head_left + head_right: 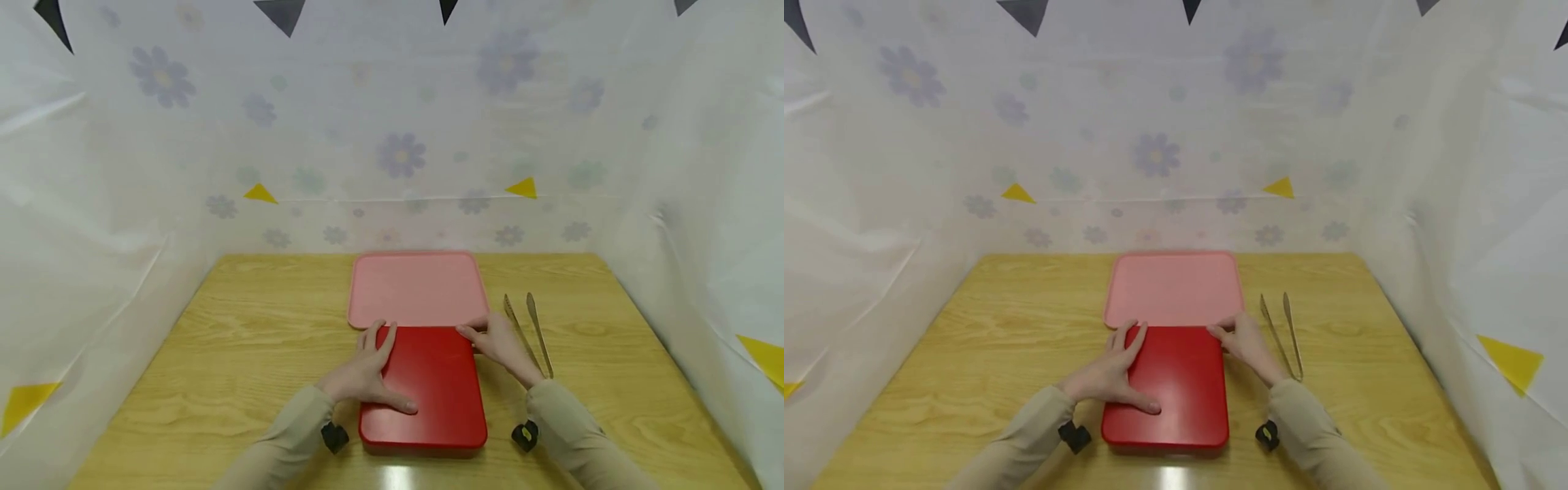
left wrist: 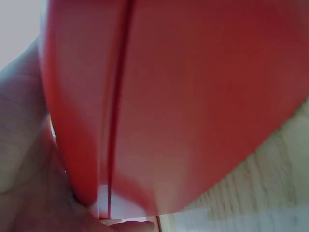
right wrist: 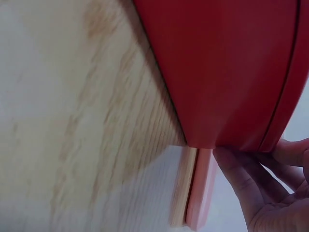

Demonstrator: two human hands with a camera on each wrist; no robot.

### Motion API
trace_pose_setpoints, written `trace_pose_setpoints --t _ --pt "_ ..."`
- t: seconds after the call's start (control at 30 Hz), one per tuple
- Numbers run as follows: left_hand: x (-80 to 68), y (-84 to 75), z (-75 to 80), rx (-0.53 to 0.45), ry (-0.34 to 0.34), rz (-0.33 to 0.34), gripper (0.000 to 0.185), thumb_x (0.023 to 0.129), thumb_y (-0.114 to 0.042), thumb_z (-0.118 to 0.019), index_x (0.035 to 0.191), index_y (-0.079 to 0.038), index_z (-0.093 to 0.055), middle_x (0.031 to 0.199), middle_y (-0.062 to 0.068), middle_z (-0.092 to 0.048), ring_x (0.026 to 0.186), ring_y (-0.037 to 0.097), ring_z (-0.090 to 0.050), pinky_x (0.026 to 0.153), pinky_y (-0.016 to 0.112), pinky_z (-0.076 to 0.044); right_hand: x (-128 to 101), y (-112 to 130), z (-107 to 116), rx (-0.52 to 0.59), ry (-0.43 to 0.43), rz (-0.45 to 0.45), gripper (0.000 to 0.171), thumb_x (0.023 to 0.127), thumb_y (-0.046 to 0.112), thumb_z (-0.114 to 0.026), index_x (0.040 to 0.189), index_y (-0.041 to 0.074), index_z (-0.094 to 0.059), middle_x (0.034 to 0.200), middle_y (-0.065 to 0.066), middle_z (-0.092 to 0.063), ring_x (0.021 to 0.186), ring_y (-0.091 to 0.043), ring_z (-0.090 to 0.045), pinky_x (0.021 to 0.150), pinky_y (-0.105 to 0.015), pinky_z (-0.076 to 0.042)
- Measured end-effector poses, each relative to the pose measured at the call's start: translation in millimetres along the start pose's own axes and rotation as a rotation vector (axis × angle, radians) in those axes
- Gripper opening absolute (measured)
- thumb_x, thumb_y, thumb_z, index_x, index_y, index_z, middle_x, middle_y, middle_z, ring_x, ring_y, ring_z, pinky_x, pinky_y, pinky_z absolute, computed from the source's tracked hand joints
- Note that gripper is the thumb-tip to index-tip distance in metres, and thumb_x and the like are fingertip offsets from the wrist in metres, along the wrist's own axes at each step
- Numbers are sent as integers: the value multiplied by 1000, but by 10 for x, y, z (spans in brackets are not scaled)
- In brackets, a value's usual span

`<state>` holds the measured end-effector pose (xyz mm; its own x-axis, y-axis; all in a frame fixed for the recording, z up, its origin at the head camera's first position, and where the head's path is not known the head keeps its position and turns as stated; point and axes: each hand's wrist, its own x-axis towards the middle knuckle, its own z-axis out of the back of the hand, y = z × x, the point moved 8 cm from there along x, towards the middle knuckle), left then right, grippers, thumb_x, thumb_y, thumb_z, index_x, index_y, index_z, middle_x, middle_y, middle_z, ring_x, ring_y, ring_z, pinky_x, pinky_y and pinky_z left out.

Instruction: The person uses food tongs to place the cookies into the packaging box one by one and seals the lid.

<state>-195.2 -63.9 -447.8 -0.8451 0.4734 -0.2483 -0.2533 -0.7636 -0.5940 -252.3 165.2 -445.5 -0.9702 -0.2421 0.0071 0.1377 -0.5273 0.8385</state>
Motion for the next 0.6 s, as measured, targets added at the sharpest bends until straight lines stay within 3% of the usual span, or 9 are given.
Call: trace_pose_setpoints --t 0.4,0.6 --pt "39 8 -26 1 -50 -5 140 63 -70 -82 163 -23 4 169 12 7 154 41 -6 106 55 -46 34 27 15 -32 -39 60 23 99 17 -63 97 -1 -78 90 -19 -75 78 -21 -74 63 -30 -60" --pt "77 16 -29 -37 -51 -16 136 66 -67 -82 163 -21 2 170 10 6 155 39 -7 108 56 -44 3 45 34 -125 -38 155 27 100 18 -60 81 6 -74 74 -7 -71 78 -18 -71 74 -35 -59"
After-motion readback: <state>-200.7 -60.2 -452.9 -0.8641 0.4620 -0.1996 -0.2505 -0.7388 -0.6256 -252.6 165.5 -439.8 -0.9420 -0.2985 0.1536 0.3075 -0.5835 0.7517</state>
